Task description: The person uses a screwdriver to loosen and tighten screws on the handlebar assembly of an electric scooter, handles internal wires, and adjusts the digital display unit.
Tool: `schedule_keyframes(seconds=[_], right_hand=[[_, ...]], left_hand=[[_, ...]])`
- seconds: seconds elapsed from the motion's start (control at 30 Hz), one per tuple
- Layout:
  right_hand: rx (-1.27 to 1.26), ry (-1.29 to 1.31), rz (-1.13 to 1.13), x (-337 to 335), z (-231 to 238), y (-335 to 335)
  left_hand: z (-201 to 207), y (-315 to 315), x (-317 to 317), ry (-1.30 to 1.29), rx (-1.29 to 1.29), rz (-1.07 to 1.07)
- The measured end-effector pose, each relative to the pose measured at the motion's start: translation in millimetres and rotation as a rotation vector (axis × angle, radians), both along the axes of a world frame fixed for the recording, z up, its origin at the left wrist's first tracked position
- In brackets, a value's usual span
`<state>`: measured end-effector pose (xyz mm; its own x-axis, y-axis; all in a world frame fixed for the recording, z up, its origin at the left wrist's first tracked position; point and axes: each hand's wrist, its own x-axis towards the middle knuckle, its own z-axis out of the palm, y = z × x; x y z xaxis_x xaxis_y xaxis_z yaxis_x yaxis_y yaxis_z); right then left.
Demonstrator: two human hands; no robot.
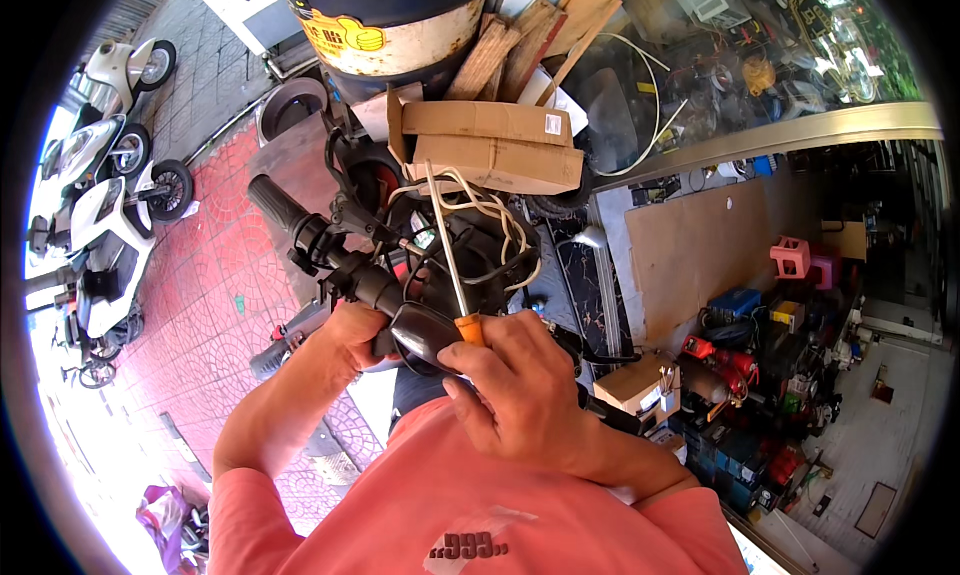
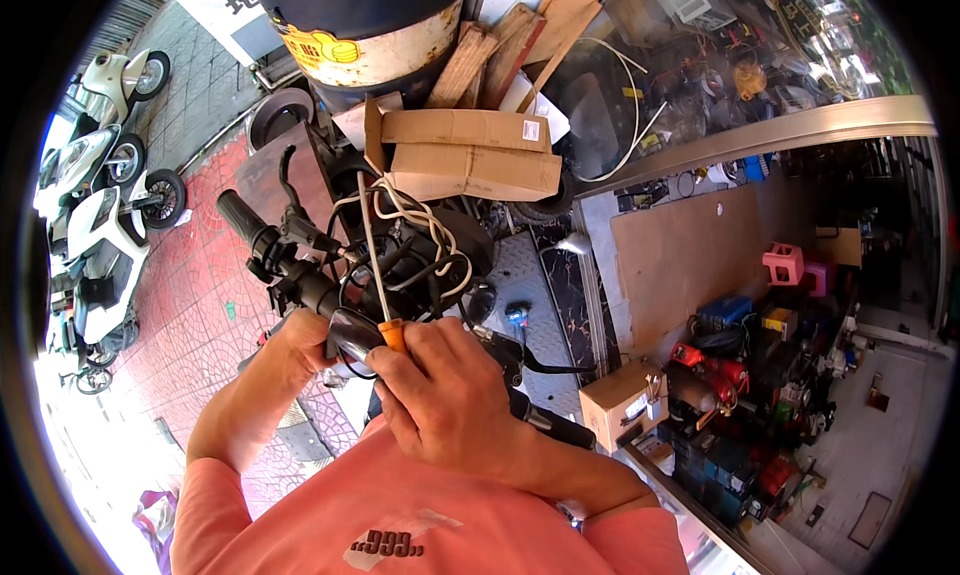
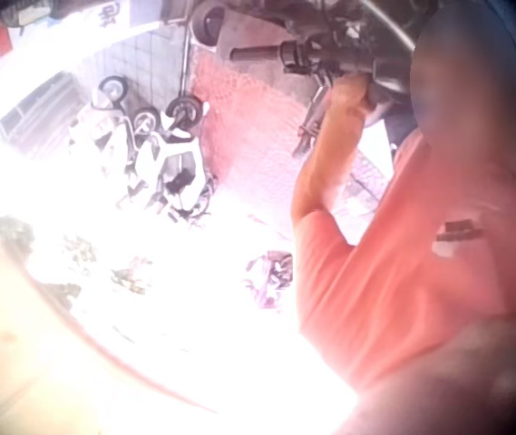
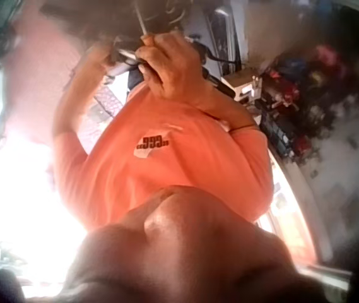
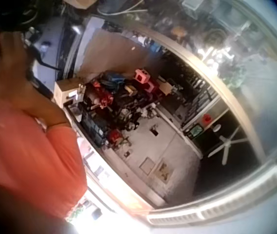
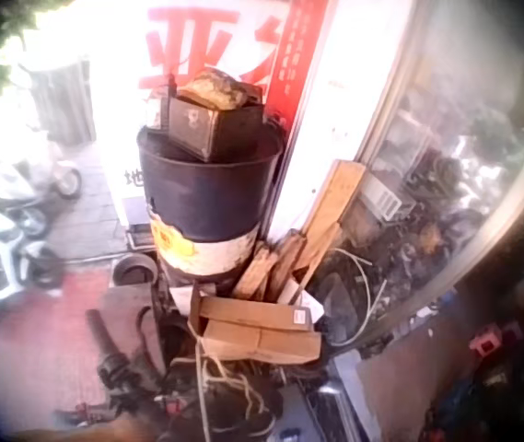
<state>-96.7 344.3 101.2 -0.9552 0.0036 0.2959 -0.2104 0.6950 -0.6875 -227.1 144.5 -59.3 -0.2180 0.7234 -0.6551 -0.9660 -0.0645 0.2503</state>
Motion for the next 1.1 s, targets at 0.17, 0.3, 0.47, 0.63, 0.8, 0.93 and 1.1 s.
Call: schedule_keyframes(seconds=[0.17,0.3,0.47,0.63,0.8,0.93,1.1], right_hand=[[-0.062,-0.005,0.039,-2.7,1.5,1.5],[-0.082,-0.005,0.075,-8.7,2.7,4.8],[-0.049,-0.015,0.136,-15.6,-2.2,14.7],[0.006,-0.026,0.211,-25.1,-1.2,23.1],[0.037,-0.012,0.264,-35.1,-3.9,29.9],[0.043,-0.040,0.282,-38.5,-2.3,30.2],[0.056,-0.032,0.267,-40.5,-4.5,28.0]], left_hand=[[35.5,9.3,4.0,0.052,0.219,0.083],[3.5,-7.4,19.5,0.123,0.232,0.173],[-5.3,-11.0,16.1,0.086,0.137,0.272],[-11.4,-11.9,15.2,0.116,0.127,0.311],[-19.9,-2.1,7.6,0.168,0.135,0.317],[-19.2,4.7,3.5,0.213,0.139,0.325],[-16.4,6.5,1.1,0.249,0.150,0.285]])
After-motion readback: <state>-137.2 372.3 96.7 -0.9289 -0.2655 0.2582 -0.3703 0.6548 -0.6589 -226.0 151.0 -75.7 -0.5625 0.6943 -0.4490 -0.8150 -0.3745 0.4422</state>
